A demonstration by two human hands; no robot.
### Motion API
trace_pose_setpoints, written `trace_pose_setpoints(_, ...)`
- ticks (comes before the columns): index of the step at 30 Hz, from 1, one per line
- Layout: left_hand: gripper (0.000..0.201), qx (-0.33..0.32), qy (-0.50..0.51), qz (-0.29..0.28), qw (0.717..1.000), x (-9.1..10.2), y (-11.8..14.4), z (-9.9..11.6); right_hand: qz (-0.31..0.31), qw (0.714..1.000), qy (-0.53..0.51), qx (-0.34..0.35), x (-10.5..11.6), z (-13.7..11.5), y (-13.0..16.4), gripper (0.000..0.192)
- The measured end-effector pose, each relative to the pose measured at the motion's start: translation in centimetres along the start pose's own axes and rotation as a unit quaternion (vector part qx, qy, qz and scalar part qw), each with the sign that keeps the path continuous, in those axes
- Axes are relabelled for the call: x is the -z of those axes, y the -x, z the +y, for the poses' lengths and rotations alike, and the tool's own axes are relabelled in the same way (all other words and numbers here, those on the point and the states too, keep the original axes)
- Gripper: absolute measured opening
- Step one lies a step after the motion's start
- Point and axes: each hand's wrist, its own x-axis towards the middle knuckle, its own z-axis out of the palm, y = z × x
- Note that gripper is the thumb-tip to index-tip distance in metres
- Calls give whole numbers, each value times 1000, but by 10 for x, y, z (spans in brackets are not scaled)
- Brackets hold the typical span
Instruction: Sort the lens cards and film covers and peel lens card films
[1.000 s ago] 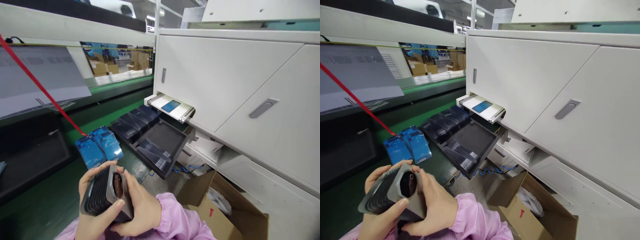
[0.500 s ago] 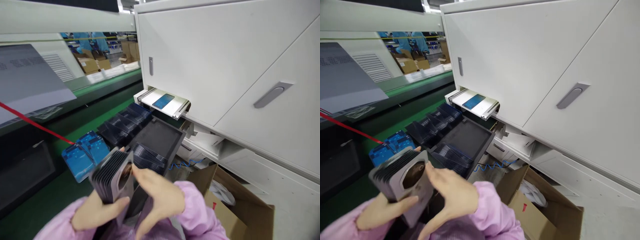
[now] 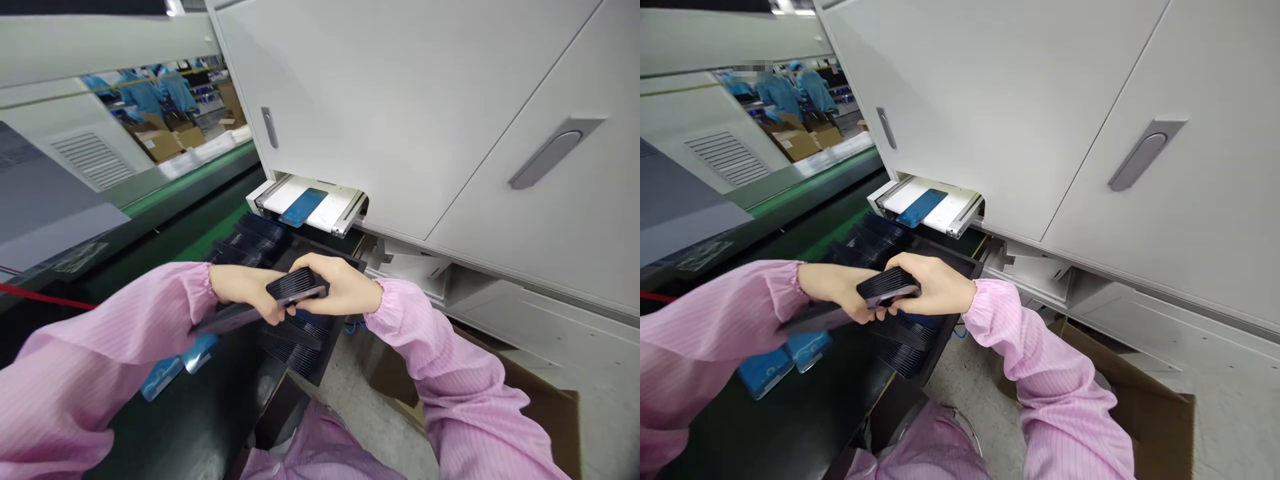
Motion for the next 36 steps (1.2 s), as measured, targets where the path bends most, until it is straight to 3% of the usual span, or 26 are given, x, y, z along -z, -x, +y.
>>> trace_pose_setpoints(5, 38, 18, -62, -11, 998, 29, -14, 20, 71, 997, 12, 18, 6, 28, 6, 41)
trace_pose_setpoints(8, 43, 31, -169, 52, 984, 33, -23, 20, 92, 993, 35, 68, 2, 44, 9, 35)
trace_pose_setpoints(11, 55, 8, -227, 88, 970, 36, -38, 6, 81, 993, 45, 78, -9, 58, 17, 37)
trace_pose_setpoints(14, 53, 14, -168, 17, 985, 44, -57, -15, 58, 998, -8, 1, -20, 71, 28, 44)
trace_pose_setpoints(17, 45, 58, -4, -105, 993, 57, -76, -31, 57, 986, -104, -122, -27, 81, 37, 56)
trace_pose_setpoints(20, 38, 81, 91, -140, 983, 68, -86, -34, 71, 967, -169, -177, -31, 85, 40, 71)
trace_pose_setpoints(23, 35, 71, 56, -130, 987, 68, -87, -24, 108, 963, -169, -180, -36, 85, 42, 69)
trace_pose_setpoints(26, 57, 33, -120, -73, 989, 54, -80, -9, 158, 971, -133, -123, -38, 81, 47, 59)
trace_pose_setpoints(28, 84, -6, -305, 34, 952, 36, -72, -1, 162, 976, -127, -76, -37, 75, 54, 70)
trace_pose_setpoints(29, 94, -29, -399, 97, 911, 26, -67, 1, 161, 974, -144, -71, -37, 72, 58, 80)
trace_pose_setpoints(31, 97, -71, -557, 199, 803, 6, -59, 0, 189, 951, -214, -117, -36, 64, 66, 96)
trace_pose_setpoints(33, 82, -102, -656, 244, 707, -9, -55, -4, 227, 896, -322, -207, -36, 56, 70, 92)
trace_pose_setpoints(36, 57, -138, -714, 259, 635, -18, -56, -16, 184, 802, -460, -334, -36, 45, 66, 69)
